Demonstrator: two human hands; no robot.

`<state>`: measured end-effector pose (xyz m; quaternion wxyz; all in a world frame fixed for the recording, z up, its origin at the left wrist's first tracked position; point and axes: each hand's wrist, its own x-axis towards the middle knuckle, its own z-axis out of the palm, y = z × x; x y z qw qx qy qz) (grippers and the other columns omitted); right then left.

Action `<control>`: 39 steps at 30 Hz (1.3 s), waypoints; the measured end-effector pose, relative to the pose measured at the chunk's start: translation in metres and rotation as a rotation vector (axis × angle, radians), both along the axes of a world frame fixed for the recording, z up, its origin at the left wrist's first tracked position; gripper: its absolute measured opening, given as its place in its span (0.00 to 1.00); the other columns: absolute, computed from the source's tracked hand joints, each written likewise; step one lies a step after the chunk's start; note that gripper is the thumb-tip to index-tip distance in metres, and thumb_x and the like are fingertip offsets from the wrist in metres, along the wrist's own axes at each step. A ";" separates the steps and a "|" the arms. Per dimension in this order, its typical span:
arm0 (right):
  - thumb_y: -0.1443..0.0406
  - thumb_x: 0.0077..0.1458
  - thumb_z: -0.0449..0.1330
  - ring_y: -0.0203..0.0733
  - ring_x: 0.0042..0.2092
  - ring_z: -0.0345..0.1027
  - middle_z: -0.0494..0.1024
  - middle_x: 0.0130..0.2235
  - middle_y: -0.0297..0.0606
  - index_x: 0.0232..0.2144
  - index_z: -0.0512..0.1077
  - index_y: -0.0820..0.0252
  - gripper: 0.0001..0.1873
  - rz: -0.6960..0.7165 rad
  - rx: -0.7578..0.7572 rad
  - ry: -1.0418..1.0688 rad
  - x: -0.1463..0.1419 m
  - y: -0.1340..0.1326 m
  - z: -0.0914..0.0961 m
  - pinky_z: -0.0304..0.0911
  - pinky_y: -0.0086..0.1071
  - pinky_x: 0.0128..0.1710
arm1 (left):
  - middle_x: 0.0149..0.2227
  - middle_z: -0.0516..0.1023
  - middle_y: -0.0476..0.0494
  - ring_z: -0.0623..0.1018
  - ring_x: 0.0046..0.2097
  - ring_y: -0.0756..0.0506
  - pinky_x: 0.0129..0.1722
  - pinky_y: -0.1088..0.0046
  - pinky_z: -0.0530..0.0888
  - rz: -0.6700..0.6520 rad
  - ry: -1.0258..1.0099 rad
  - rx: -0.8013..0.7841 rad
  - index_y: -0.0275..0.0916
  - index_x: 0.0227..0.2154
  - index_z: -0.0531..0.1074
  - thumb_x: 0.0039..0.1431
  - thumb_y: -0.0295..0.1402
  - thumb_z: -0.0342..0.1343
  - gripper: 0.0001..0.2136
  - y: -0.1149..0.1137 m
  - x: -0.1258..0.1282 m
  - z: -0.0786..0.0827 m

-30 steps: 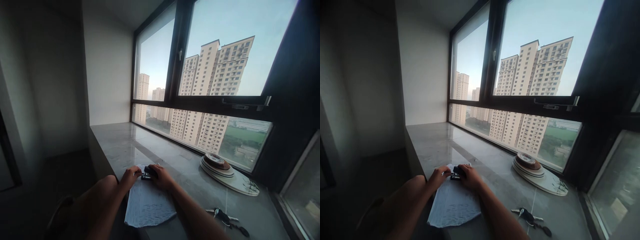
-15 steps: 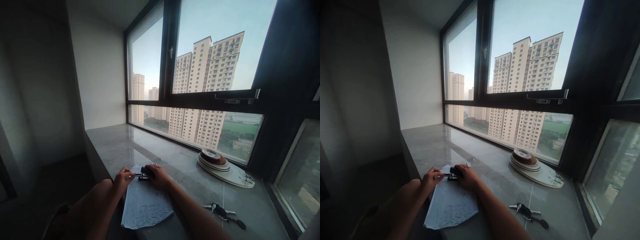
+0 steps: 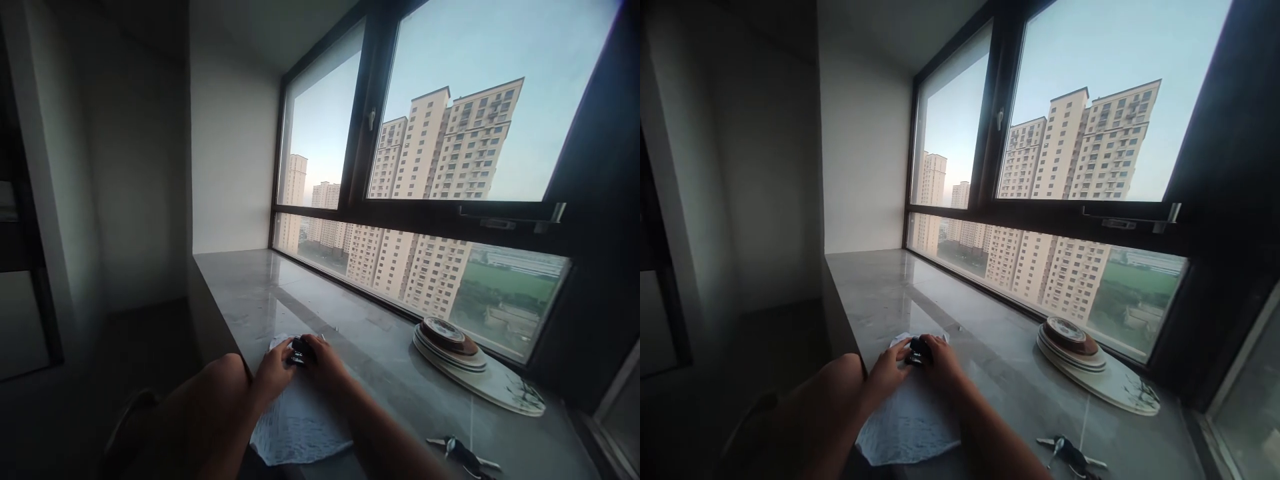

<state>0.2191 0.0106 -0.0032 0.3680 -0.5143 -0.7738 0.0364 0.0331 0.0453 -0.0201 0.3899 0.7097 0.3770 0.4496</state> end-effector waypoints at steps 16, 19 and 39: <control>0.46 0.64 0.52 0.43 0.35 0.74 0.79 0.34 0.37 0.41 0.75 0.58 0.24 0.130 -0.376 0.319 0.086 -0.003 0.013 0.67 0.31 0.31 | 0.39 0.83 0.40 0.82 0.45 0.38 0.46 0.62 0.78 0.226 -0.207 0.072 0.41 0.35 0.76 0.51 0.52 0.60 0.19 0.051 -0.045 -0.028; 0.44 0.62 0.51 0.48 0.39 0.76 0.81 0.38 0.44 0.40 0.75 0.59 0.26 -0.082 -0.179 0.397 0.104 0.007 -0.004 0.71 0.39 0.36 | 0.38 0.82 0.41 0.82 0.42 0.39 0.44 0.63 0.78 0.281 -0.242 0.085 0.41 0.33 0.75 0.52 0.55 0.57 0.21 0.053 -0.044 -0.029; 0.54 0.59 0.59 0.55 0.72 0.41 0.49 0.71 0.51 0.69 0.54 0.59 0.40 -0.033 -0.286 -0.133 0.139 0.048 -0.024 0.43 0.54 0.69 | 0.33 0.79 0.43 0.78 0.35 0.43 0.36 0.68 0.73 0.210 -0.399 -0.029 0.41 0.29 0.75 0.49 0.46 0.55 0.14 0.021 -0.051 -0.009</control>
